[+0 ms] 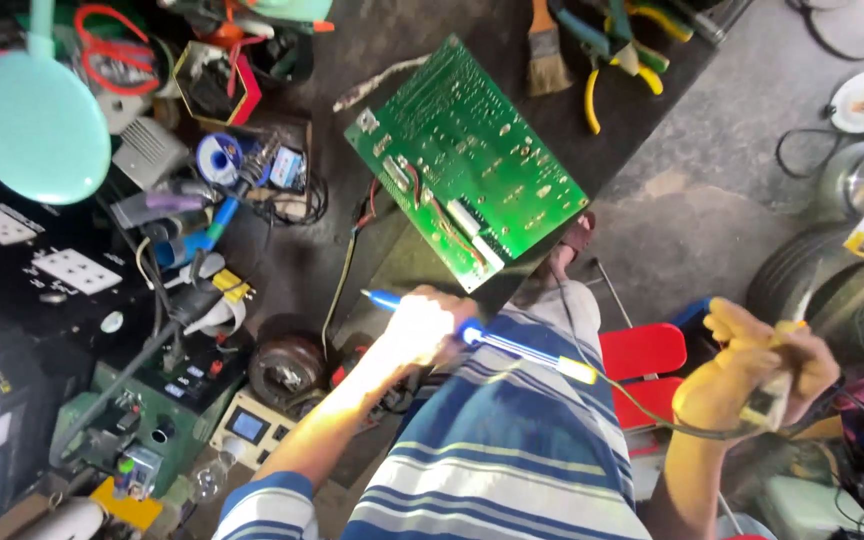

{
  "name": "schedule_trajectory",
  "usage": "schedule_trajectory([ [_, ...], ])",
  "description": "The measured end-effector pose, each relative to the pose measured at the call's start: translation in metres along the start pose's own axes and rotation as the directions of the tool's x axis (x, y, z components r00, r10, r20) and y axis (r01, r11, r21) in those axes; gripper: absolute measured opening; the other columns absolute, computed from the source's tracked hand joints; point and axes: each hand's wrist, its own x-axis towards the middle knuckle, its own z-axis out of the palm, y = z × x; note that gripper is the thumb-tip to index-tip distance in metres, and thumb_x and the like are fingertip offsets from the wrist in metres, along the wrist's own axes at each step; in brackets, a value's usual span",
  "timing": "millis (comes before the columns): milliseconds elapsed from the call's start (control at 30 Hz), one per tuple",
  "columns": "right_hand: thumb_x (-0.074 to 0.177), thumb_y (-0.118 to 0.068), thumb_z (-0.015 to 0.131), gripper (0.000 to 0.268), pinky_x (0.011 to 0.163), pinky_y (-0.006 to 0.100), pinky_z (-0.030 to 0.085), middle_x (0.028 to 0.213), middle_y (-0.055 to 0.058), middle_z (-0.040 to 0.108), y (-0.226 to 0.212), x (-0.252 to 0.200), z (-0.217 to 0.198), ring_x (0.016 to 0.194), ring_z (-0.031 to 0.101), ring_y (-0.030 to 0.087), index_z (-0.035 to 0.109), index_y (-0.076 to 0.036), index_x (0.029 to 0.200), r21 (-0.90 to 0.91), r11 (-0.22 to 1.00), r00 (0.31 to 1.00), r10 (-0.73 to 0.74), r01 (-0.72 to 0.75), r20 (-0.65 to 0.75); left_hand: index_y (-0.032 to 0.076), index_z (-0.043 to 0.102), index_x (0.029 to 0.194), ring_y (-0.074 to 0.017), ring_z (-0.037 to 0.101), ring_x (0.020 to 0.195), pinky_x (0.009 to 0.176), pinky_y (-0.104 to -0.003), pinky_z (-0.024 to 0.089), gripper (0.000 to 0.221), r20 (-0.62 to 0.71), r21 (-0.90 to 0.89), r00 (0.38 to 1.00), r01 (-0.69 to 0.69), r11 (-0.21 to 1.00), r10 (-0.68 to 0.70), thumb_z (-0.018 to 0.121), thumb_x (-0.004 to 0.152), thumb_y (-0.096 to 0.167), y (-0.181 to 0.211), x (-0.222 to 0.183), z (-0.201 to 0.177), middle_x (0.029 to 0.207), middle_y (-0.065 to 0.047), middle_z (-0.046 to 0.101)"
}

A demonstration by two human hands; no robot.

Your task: The person is desoldering electronic components from a printed circuit board using a soldering iron and a manual desoldering pump.

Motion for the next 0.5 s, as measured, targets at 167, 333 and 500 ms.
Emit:
schedule_trajectory([
  [167,0.113,-0.007,0.048,0.015,0.069,0.041,0.05,0.106,0.027,0.058,0.013,-0.027,-0.015,0.067,0.06,0.038,0.048,0.007,0.112,-0.049,0.996,0.997,0.07,-0.072,-0.033,0.015,0.059,0.098,-0.0305,0.058,0.074,0.064,-0.043,0.041,0.023,-0.063,0.35,0.998,0.051,0.936,-0.03,0.067,0.077,0.018,-0.034,-0.015,-0.001,0.082,-0.006,0.056],
  [333,0.108,0.004,0.05,0.011,0.067,0.037,0.048,0.092,0.022,0.062,0.017,-0.036,-0.017,0.068,0.06,0.033,0.052,0.013,0.114,-0.087,0.988,0.99,0.123,-0.128,-0.061,0.01,0.06,0.11,-0.0307,0.055,0.079,0.069,-0.043,0.041,0.036,-0.144,0.349,0.988,0.103,0.931,-0.056,0.063,0.075,0.002,-0.029,-0.023,-0.006,0.093,-0.009,0.057],
  [500,0.112,-0.006,0.04,0.016,0.068,0.043,0.051,0.105,0.027,0.061,0.032,-0.038,-0.02,0.071,0.064,0.042,0.047,0.005,0.121,0.046,0.987,0.981,0.16,-0.156,-0.108,0.005,0.067,0.116,-0.0353,0.062,0.099,0.091,-0.052,0.047,0.04,-0.266,0.24,0.956,0.186,0.953,-0.12,0.075,0.08,0.021,0.003,-0.025,-0.035,0.108,-0.015,0.064],
])
